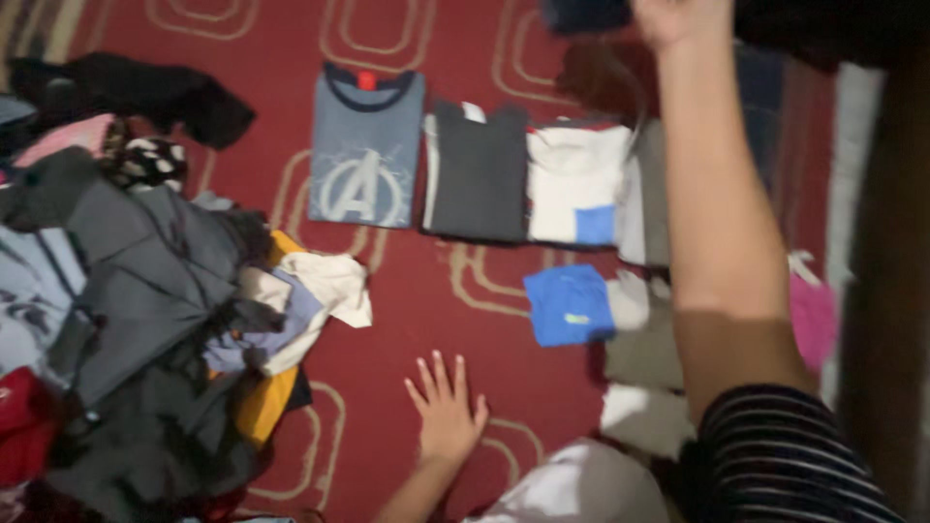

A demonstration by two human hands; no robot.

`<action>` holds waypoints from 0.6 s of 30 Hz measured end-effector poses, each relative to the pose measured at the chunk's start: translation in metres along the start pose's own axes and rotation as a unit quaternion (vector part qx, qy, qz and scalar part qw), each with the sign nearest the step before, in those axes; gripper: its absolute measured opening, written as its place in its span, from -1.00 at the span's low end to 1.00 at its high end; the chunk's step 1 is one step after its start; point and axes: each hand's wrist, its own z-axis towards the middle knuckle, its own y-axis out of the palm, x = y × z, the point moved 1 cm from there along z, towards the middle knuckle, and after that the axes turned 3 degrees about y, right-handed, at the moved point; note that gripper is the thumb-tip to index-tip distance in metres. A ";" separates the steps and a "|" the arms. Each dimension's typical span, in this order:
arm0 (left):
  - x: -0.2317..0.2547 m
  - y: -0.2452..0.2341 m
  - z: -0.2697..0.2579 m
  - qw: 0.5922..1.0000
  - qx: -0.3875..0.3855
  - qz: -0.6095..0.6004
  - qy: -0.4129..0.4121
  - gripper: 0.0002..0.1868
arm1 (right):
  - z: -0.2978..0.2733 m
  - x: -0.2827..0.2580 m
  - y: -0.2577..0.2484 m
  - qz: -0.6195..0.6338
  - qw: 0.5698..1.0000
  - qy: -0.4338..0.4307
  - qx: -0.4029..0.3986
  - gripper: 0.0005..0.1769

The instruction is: The person sits on a patterned red carpet and folds multiple pieces of clothing one by one, including a blue t-shirt, white t-shirt, denim shorts, striped shirt, yellow t-shirt, yellow patterned shorts, red plaid shorts, and black t-shirts. Each item is folded and placed in a growing stack on the floor.

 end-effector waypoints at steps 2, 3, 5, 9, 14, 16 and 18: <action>-0.001 0.001 0.002 1.000 -0.007 -0.012 0.002 -0.14 | 0.065 0.008 -0.020 -0.010 1.000 0.004 0.024 -0.56; -0.001 0.001 0.003 1.000 -0.017 -0.012 0.005 -0.13 | 0.089 0.011 -0.032 -0.015 0.999 0.005 0.039 -0.56; -0.001 0.002 0.001 1.000 -0.022 -0.015 0.006 -0.12 | 0.123 0.020 -0.065 -0.024 0.997 0.013 0.073 -0.56; -0.001 0.006 0.001 0.999 -0.014 -0.030 0.010 -0.11 | 0.131 0.028 -0.134 -0.044 0.988 0.026 0.149 -0.55; -0.002 0.011 0.000 1.000 -0.007 -0.018 0.015 -0.11 | 0.126 0.043 -0.172 -0.167 0.953 -0.055 0.247 -0.55; 0.000 0.011 -0.003 1.000 0.011 -0.010 0.017 -0.11 | 0.124 0.044 -0.167 -0.187 0.947 -0.056 0.255 -0.58; -0.003 0.011 -0.003 1.000 0.002 -0.018 0.016 -0.10 | 0.124 0.046 -0.156 -0.170 0.951 -0.055 0.250 -0.57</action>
